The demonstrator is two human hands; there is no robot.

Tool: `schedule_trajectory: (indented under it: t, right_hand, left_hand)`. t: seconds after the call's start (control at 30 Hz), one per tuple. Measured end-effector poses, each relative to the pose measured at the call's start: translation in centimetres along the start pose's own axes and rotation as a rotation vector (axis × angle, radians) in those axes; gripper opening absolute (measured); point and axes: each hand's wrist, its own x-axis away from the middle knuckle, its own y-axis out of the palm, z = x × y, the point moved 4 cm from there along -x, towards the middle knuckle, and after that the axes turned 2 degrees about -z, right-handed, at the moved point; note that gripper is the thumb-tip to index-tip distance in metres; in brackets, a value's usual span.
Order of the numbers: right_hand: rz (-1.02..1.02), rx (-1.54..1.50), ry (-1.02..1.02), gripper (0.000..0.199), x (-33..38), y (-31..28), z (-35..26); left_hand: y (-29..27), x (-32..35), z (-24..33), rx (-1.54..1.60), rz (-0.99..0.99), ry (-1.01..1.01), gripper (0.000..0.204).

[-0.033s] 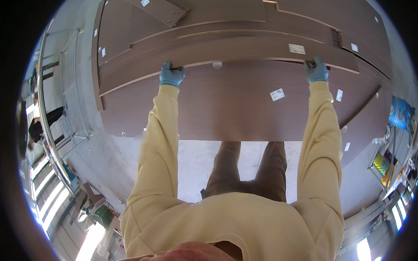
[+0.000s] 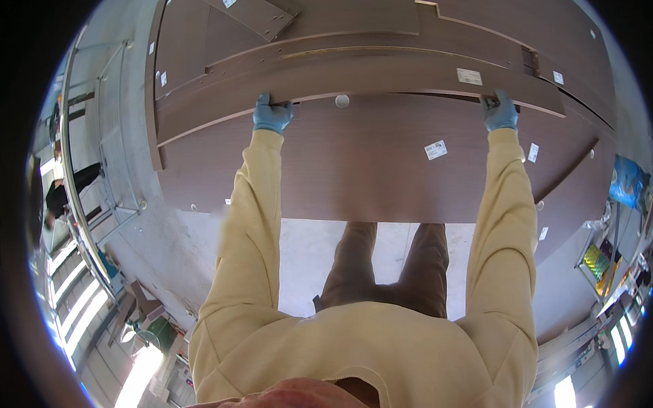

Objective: The person picks up a long brown wooden panel from a stack, places it on a table, and wipes it with a cloth. They pour liquid from a plastic bottle onto the cloth and continue wiping the panel. After cleaning, they return the panel to the stack and repeat the process with another panel.

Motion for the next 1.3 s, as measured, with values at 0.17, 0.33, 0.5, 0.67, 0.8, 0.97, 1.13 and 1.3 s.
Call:
schedule_trajectory:
  t: [0.17,0.33,0.5,0.67,0.8,0.97,1.13,1.3]
  right_hand:
    - [-0.06,-0.018,0.084,0.019,-5.9,-1.5,-0.5]
    - [-0.007,-0.053,0.051,0.023,-8.1,-1.5,-0.1]
    - [-0.226,-0.04,0.076,0.013,-7.6,-1.0,2.3]
    - [-0.239,0.964,-0.378,0.01,-6.8,0.7,4.3]
    - [-0.04,-0.075,0.058,0.019,-5.2,3.0,5.5]
    - [-0.051,-0.078,0.062,0.019,-4.2,4.7,4.8]
    - [-0.15,-0.076,0.087,0.027,-6.7,1.9,5.6]
    - [-0.13,-0.059,0.12,0.02,-8.2,0.3,5.7]
  left_hand:
    - [3.1,-0.8,-2.5,0.009,0.018,-0.027,0.02]
    - [5.8,-2.6,-3.5,0.013,-0.041,0.026,0.021]
    - [5.1,-5.5,-3.0,-0.169,-0.001,0.08,0.021]
    - [3.1,-9.6,-1.3,-0.102,-0.078,-0.086,0.028]
    - [2.2,-11.3,0.1,-0.225,-0.074,0.042,0.027]
    - [2.4,-11.3,0.4,-0.218,0.015,0.086,0.028]
    - [3.5,-9.9,-0.7,-0.157,-0.092,0.036,0.032]
    - [3.8,-8.5,-1.5,-0.167,-0.035,0.067,0.036]
